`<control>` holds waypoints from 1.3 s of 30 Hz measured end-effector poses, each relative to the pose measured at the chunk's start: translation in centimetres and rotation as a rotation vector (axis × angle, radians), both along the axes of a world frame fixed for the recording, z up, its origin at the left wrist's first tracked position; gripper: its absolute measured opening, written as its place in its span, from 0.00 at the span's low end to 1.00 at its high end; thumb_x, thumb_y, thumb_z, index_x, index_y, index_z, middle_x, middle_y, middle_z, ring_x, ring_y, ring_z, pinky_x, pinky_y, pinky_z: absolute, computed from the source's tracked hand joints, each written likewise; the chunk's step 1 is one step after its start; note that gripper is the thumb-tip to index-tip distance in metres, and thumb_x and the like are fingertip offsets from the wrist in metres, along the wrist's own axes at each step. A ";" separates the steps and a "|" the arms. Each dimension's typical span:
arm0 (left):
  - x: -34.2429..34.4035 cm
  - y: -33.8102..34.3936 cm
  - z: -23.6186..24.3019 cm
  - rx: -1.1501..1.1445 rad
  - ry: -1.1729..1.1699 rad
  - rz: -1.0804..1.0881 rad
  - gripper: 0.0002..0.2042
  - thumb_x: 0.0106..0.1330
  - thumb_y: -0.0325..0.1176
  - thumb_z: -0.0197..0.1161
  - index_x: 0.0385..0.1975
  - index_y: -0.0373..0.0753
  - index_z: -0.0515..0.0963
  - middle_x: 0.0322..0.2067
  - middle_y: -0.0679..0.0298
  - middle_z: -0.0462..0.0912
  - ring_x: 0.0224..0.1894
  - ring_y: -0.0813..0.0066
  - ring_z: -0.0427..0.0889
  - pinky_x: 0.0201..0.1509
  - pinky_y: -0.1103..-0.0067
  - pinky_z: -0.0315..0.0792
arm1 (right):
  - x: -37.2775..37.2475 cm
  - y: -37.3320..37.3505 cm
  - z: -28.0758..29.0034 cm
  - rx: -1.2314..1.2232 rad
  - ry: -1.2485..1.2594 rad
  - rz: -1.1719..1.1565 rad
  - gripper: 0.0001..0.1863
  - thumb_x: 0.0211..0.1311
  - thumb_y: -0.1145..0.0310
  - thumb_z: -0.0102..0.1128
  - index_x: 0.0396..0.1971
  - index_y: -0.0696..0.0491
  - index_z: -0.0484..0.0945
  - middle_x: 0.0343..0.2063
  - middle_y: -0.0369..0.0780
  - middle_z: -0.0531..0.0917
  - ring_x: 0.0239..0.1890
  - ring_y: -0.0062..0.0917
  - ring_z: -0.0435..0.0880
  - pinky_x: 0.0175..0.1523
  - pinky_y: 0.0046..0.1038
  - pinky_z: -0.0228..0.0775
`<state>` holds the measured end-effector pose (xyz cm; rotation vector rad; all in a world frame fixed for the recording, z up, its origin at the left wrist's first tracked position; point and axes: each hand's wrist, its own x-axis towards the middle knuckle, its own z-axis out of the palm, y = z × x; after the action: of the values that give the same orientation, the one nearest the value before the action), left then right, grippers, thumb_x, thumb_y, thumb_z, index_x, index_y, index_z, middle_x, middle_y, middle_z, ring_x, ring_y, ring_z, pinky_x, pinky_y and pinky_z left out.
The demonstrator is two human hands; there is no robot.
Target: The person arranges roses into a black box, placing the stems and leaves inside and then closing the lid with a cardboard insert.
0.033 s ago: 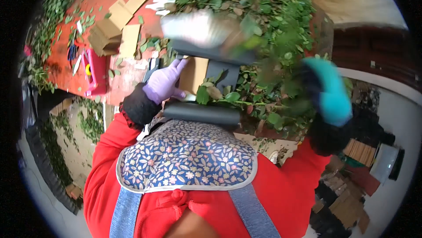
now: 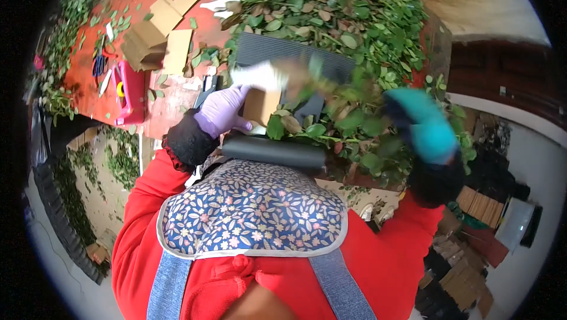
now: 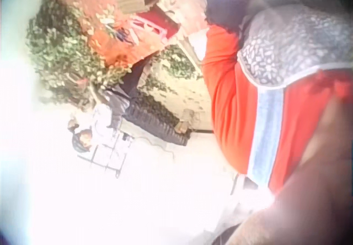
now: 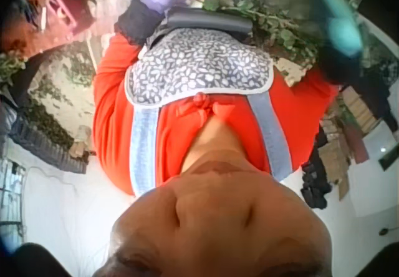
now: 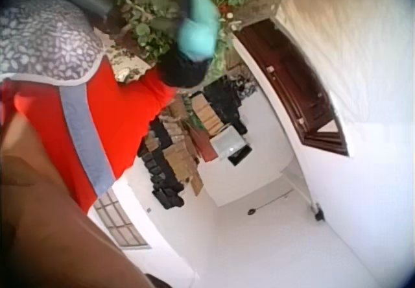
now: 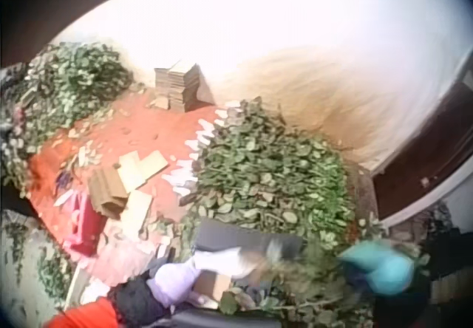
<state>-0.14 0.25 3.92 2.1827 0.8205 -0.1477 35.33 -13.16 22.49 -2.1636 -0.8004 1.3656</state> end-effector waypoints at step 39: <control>0.4 -2.6 0.9 0.446 -0.045 -0.250 0.11 0.61 0.32 0.58 0.42 0.45 0.80 0.32 0.61 0.74 0.25 0.65 0.81 0.26 0.69 0.73 | 2.3 29.8 -14.2 0.403 -1.015 0.810 0.11 0.61 0.61 0.58 0.38 0.49 0.83 0.34 0.45 0.83 0.40 0.42 0.82 0.44 0.41 0.73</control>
<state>0.21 -2.40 4.84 2.6961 0.5909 -0.0397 37.65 16.67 8.25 -2.1721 -2.2593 0.1510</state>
